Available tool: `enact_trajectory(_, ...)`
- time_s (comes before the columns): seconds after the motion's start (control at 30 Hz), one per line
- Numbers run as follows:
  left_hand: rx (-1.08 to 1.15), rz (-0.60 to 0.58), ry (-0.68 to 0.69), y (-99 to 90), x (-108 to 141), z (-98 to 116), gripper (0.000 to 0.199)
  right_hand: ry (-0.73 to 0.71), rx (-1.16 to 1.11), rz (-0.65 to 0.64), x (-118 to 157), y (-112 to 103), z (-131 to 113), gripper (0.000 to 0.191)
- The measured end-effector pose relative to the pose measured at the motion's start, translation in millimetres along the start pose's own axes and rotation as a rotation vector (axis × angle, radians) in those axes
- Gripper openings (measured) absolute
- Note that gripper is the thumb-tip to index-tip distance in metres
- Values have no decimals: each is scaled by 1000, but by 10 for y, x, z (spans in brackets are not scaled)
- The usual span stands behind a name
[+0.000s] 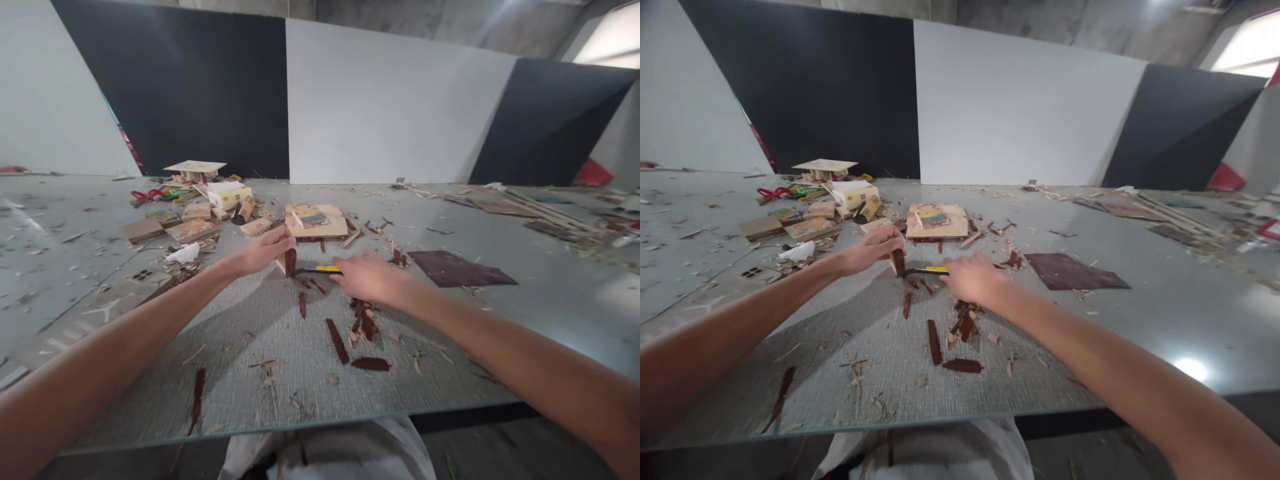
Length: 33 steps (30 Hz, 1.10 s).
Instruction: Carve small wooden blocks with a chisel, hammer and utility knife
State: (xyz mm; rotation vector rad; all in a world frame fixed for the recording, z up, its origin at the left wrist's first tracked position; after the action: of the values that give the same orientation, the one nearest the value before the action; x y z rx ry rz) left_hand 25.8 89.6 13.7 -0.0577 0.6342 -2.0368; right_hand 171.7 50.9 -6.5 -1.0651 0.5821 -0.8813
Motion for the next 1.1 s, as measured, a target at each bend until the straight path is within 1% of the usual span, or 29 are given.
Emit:
enact_trajectory(0.07,0,-2,21,27,-8,17,32,-21,-59,-31,-7,3,47,35)
enact_trajectory(0.13,-12,20,54,47,-20,40,31,-65,-169,-104,14,45,113,33)
enact_trajectory(0.2,-53,80,65,41,-33,49,31,-117,-327,-185,55,97,193,32)
enact_trajectory(0.27,-104,146,44,28,-40,51,32,-148,-499,-205,82,106,290,34)
enact_trajectory(0.3,-123,165,25,32,-39,53,33,-142,-574,-173,78,84,348,35)
enact_trajectory(0.37,-141,187,-8,46,-30,79,34,-79,-699,-38,48,1,467,37)
enact_trajectory(0.43,-130,168,-40,84,-15,112,34,-7,-816,88,22,-70,504,38)
enact_trajectory(0.47,-106,139,-61,112,-8,120,32,10,-881,119,13,-87,474,39)
enact_trajectory(0.5,-78,107,-80,139,-2,126,31,5,-950,117,3,-88,409,40)
enact_trajectory(0.57,-33,23,-93,190,4,139,27,-52,-1060,103,-3,-106,265,40)
enact_trajectory(0.63,-32,-41,-60,193,0,162,27,-118,-1116,143,15,-157,214,39)
enact_trajectory(0.7,-66,-81,-21,150,-5,160,29,-140,-1103,224,45,-189,290,43)
enact_trajectory(0.8,-99,-90,-22,18,10,105,31,-69,-932,316,58,-122,502,51)
enact_trajectory(0.87,-82,-133,-54,-23,48,74,31,-2,-789,322,35,-25,598,55)
enact_trajectory(0.93,-50,-221,-94,3,101,76,34,75,-687,304,3,74,656,55)
enact_trajectory(1.0,-26,-301,-119,53,150,117,37,134,-629,297,-15,132,684,54)
enact_trajectory(1.1,-44,-337,-131,93,174,178,36,154,-620,302,-24,156,698,53)
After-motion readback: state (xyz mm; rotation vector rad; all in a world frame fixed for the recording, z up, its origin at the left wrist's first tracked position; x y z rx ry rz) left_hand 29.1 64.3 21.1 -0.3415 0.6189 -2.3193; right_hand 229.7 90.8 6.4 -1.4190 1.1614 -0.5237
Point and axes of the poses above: each hand's wrist, its own x-axis away from the middle knuckle, its own y-axis out of the palm, z = x × y, the point moved 9 cm from there along -x, towards the middle knuckle, and after that the axes turned 9 degrees about x, right-handed, at the moved point
